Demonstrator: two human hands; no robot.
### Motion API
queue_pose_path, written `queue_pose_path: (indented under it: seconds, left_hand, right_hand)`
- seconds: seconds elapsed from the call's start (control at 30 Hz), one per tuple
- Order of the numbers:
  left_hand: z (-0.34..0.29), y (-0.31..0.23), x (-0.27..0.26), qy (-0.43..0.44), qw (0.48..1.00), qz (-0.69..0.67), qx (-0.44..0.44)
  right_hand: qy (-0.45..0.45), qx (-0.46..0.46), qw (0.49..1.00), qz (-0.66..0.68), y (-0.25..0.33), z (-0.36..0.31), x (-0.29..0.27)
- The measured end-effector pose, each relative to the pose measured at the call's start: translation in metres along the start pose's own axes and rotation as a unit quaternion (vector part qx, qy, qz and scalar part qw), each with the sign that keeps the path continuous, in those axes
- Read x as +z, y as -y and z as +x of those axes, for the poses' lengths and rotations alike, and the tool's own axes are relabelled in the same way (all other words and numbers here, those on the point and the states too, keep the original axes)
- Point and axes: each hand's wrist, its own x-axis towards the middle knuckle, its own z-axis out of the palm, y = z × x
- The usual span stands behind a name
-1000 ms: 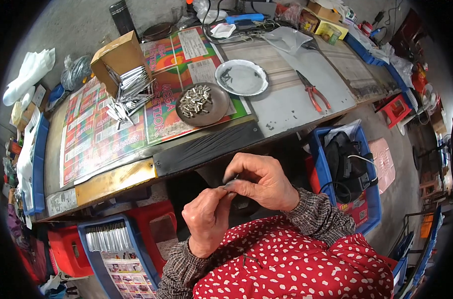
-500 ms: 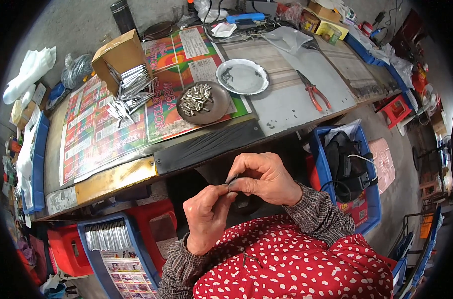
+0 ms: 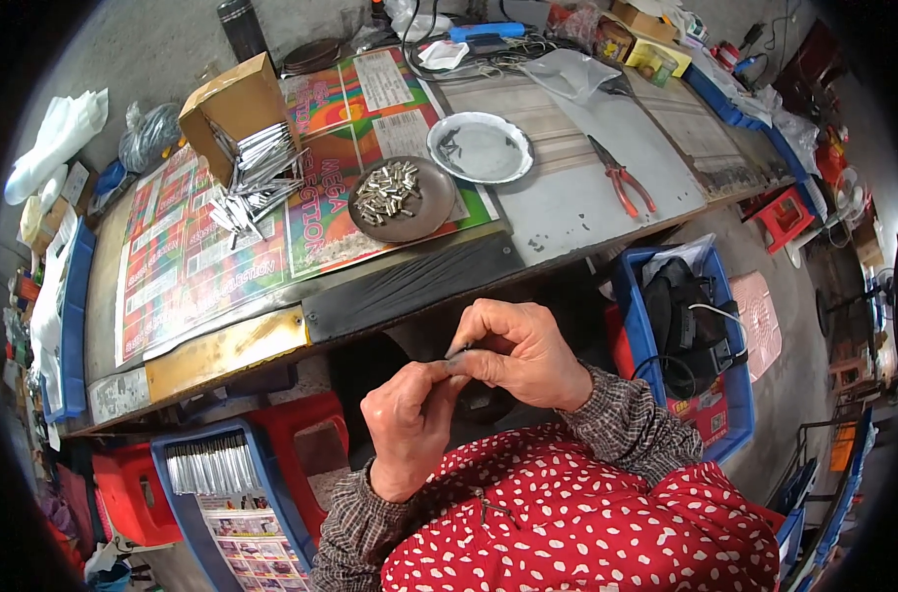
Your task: The person assembles small metal pins into plastic housings by hand at a workbench.
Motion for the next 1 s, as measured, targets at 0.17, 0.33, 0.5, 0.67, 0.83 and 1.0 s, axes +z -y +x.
queue_pose_path:
  seconds: [0.17, 0.33, 0.5, 0.67, 0.83, 1.0]
  left_hand:
    - [0.000, -0.005, -0.001, 0.008, 1.000, 0.026, 0.011]
    - [0.003, -0.002, 0.008, -0.053, 0.995, 0.071, 0.051]
    - [0.000, 0.003, -0.001, 0.010, 0.999, -0.031, -0.008]
    - [-0.003, 0.004, -0.005, 0.070, 0.989, -0.111, -0.071]
    - [0.005, -0.006, 0.005, -0.036, 0.996, 0.068, 0.045]
    - [0.005, 0.003, -0.001, -0.005, 1.000, 0.002, -0.003]
  right_hand:
    - [0.007, -0.119, 0.982, -0.144, -0.008, -0.002, -0.002]
    - [-0.058, -0.114, 0.984, -0.125, -0.012, 0.001, 0.008]
    - [-0.014, -0.038, 0.999, -0.027, 0.001, 0.001, 0.001]
    - [0.041, -0.088, 0.990, -0.101, -0.002, 0.000, -0.003]
    - [-0.062, -0.100, 0.985, -0.127, -0.012, 0.003, 0.010]
    - [-0.040, -0.017, 0.999, -0.029, -0.001, 0.003, 0.009]
